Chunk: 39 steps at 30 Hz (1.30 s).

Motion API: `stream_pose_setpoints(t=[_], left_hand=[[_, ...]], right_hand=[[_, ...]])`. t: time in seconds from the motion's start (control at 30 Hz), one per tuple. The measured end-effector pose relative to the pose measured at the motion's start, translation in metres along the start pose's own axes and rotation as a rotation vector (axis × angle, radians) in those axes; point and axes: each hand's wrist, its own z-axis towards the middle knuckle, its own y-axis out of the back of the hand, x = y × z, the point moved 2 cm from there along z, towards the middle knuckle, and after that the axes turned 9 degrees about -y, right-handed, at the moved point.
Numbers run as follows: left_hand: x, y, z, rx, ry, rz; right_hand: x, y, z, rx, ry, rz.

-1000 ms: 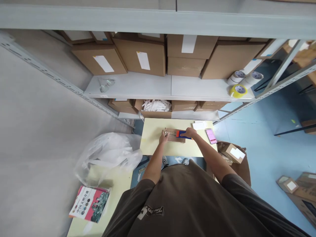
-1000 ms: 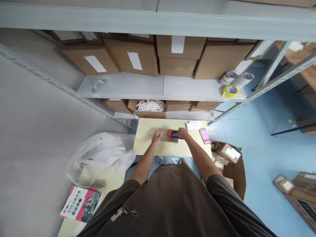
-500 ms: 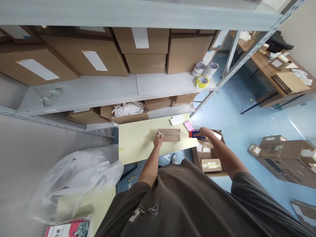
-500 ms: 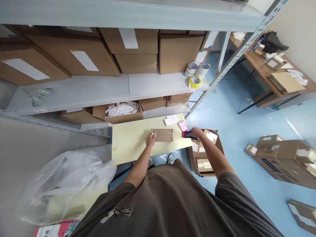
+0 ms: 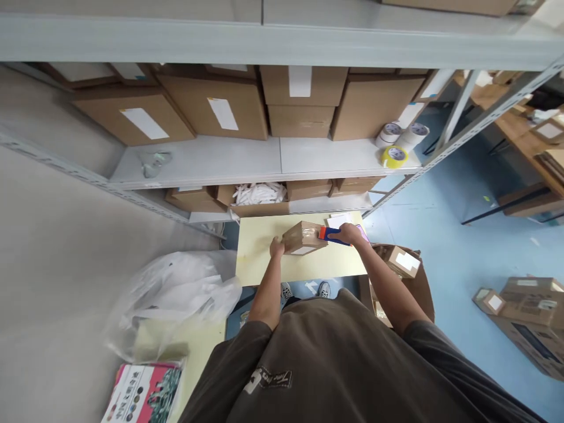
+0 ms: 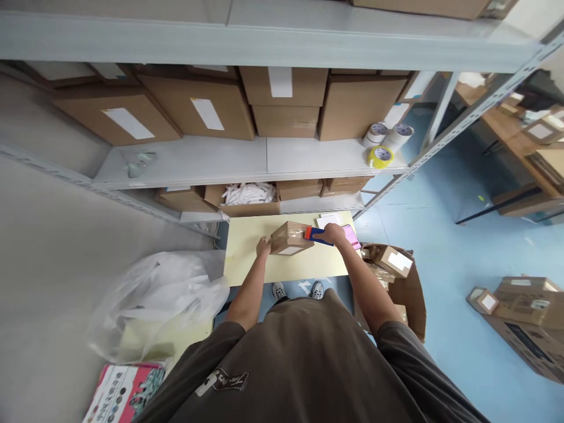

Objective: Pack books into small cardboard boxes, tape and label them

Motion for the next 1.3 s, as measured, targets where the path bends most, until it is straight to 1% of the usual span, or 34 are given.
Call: stream_pose_setpoints(t=[0.03, 0.07, 0.1, 0.17, 0.2, 0.27, 0.33, 0.4, 0.47, 0.53, 0.67, 0.7, 0.73, 0.77, 0.8, 0.83, 0.87, 0.93, 1.0, 1.03, 1.07, 1.1, 1.17, 1.27, 1.3], left_hand=[[-0.003, 0.007, 0.002, -0.034, 0.020, -0.006], [-0.008, 0.013, 0.004, -0.053, 0.004, -0.028], [-0.014, 0.016, 0.005, -0.047, -0.031, -0.059], [-0.025, 0.019, 0.004, 0.036, -0.092, -0.083], [-0.029, 0.019, 0.003, 0.061, -0.084, -0.063], [-0.034, 0.019, 0.000, 0.067, -0.046, 0.003], [-0.034, 0.019, -0.003, 0.048, -0.017, 0.071], [-0.034, 0.019, -0.004, 0.044, -0.008, 0.115], [-0.034, 0.019, -0.003, 0.049, 0.003, 0.139], [-0.034, 0.020, 0.000, 0.056, 0.015, 0.153], [-0.035, 0.020, 0.003, 0.049, -0.003, 0.148], [-0.035, 0.020, 0.002, 0.045, -0.009, 0.143], [-0.034, 0.019, 0.002, 0.041, -0.014, 0.139], [-0.033, 0.019, 0.001, 0.038, -0.016, 0.138], [-0.032, 0.018, 0.000, 0.035, -0.015, 0.141], [-0.031, 0.018, -0.002, 0.033, -0.012, 0.144], [-0.031, 0.017, -0.003, 0.033, -0.009, 0.150], [-0.030, 0.017, -0.005, 0.031, -0.004, 0.168], [-0.029, 0.018, -0.006, 0.026, 0.004, 0.184], [-0.028, 0.019, -0.007, 0.024, 0.007, 0.191], [-0.028, 0.019, -0.007, 0.023, 0.011, 0.198], [-0.028, 0.020, -0.008, 0.026, 0.017, 0.204], [-0.027, 0.022, -0.008, 0.039, 0.026, 0.214], [-0.027, 0.025, -0.008, 0.059, 0.028, 0.212], [-0.027, 0.026, -0.008, 0.063, 0.024, 0.206]], right_hand=[[0.017, 0.004, -0.002, -0.006, 0.012, -0.015], [0.034, 0.006, -0.005, 0.002, 0.034, -0.022], [0.051, 0.008, -0.007, 0.022, 0.059, -0.023], [0.083, 0.007, -0.013, 0.063, 0.104, -0.024], [0.096, 0.006, -0.016, 0.073, 0.122, -0.031], [0.117, 0.005, -0.021, 0.072, 0.144, -0.047], [0.127, 0.004, -0.022, 0.065, 0.162, -0.052], [0.125, 0.005, -0.018, 0.081, 0.187, -0.036], [0.109, 0.007, -0.011, 0.102, 0.202, -0.019], [0.079, 0.010, -0.002, 0.094, 0.177, -0.021], [0.002, 0.012, 0.014, 0.031, 0.025, -0.038], [-0.013, 0.010, 0.016, 0.026, -0.011, -0.031], [-0.023, 0.006, 0.017, 0.025, -0.042, -0.021], [-0.026, 0.001, 0.018, 0.027, -0.064, -0.012], [-0.023, -0.007, 0.019, 0.032, -0.079, -0.003], [-0.013, -0.016, 0.020, 0.040, -0.084, 0.005], [0.001, -0.028, 0.020, 0.050, -0.079, 0.008], [0.038, -0.055, 0.020, 0.086, -0.057, 0.016], [0.073, -0.083, 0.019, 0.075, -0.010, 0.010], [0.085, -0.097, 0.019, 0.059, 0.004, -0.011], [0.092, -0.110, 0.019, 0.069, 0.015, -0.009], [0.093, -0.123, 0.019, 0.083, 0.003, 0.018], [0.081, -0.143, 0.020, 0.063, -0.089, 0.074], [0.044, -0.163, 0.023, -0.005, -0.249, 0.176], [0.033, -0.167, 0.023, 0.000, -0.286, 0.204]])
